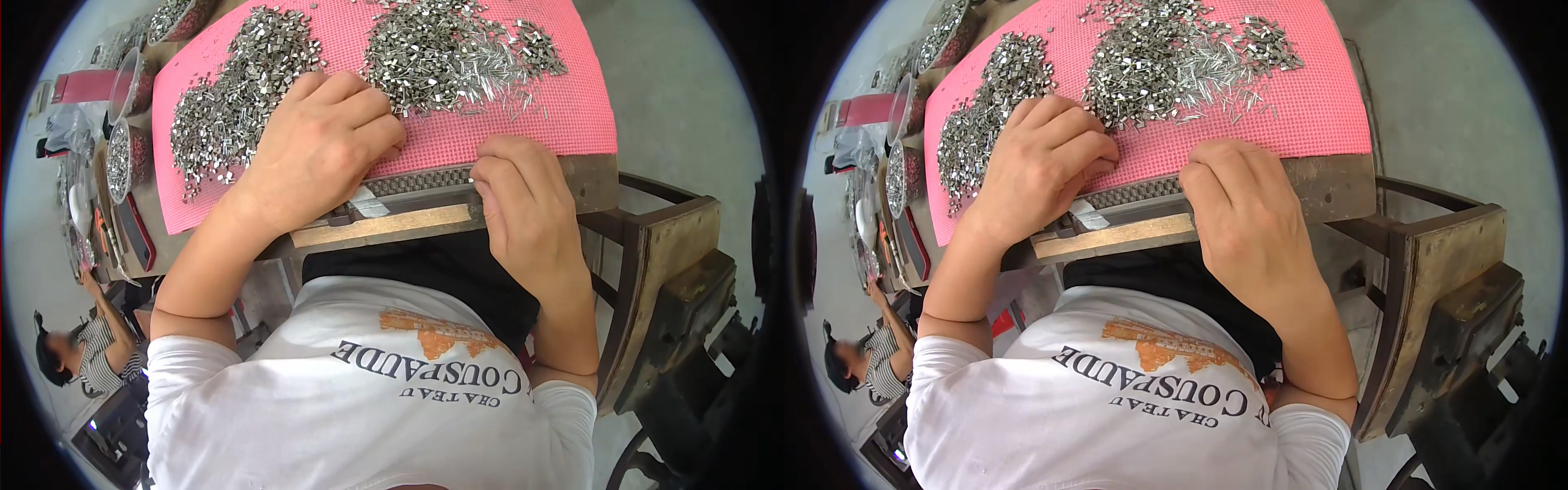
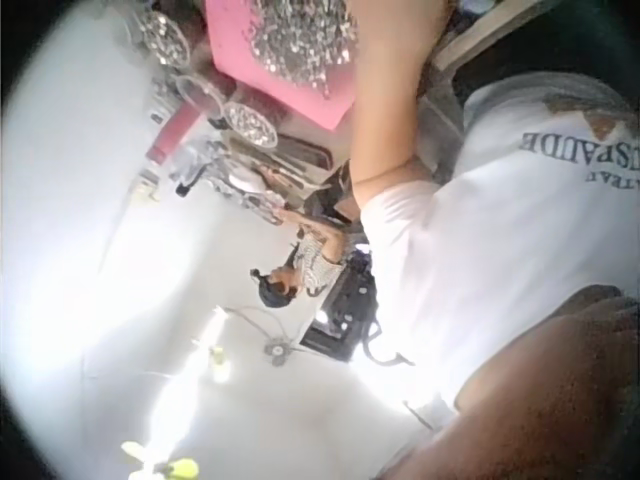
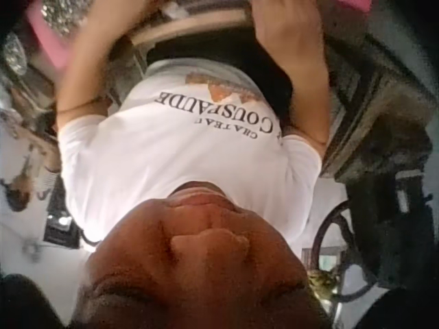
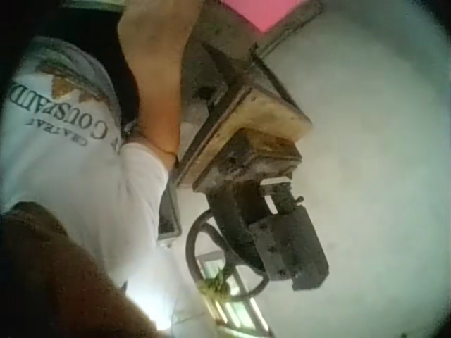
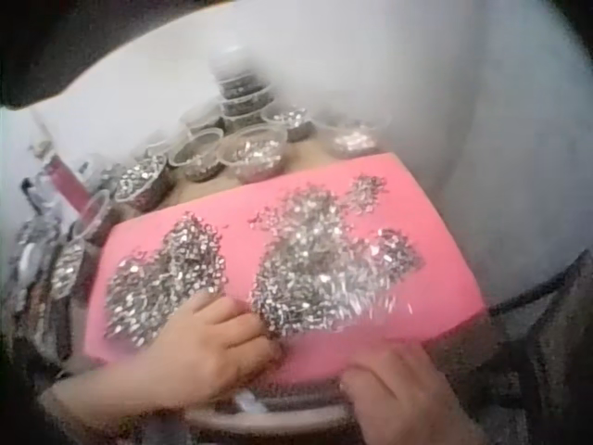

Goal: The person inserts small metal pieces into the slot of a metal fixture by hand, places the fixture into a manual press machine, and then continues loading metal pieces into the fixture.

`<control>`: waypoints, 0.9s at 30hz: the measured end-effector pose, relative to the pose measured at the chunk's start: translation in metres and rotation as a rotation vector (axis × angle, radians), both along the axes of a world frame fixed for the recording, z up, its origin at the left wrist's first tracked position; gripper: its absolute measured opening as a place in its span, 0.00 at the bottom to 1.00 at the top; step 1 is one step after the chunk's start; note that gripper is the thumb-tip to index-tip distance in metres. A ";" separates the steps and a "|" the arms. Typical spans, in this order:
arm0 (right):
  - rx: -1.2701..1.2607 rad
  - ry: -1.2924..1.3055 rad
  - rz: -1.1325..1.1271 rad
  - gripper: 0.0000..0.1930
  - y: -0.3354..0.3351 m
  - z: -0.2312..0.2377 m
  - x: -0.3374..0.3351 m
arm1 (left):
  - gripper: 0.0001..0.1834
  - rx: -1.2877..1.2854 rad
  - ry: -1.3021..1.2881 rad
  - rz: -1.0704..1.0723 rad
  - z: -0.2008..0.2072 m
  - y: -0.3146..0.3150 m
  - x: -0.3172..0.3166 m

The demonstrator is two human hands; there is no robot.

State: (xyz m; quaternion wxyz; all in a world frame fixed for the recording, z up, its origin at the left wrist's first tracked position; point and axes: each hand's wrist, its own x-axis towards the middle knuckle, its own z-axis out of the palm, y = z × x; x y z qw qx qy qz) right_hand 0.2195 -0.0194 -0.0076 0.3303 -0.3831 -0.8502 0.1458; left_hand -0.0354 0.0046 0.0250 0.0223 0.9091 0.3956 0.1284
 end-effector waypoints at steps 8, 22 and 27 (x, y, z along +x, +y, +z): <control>0.050 -0.009 0.014 0.11 0.001 0.004 -0.001 | 0.10 -0.073 -0.351 0.047 -0.008 -0.034 0.036; 0.032 0.099 0.014 0.11 0.002 -0.003 0.004 | 0.13 0.201 -0.284 0.159 -0.031 -0.046 0.058; -0.012 0.041 0.017 0.11 0.002 0.003 0.005 | 0.12 0.194 -0.279 0.211 -0.030 -0.050 0.062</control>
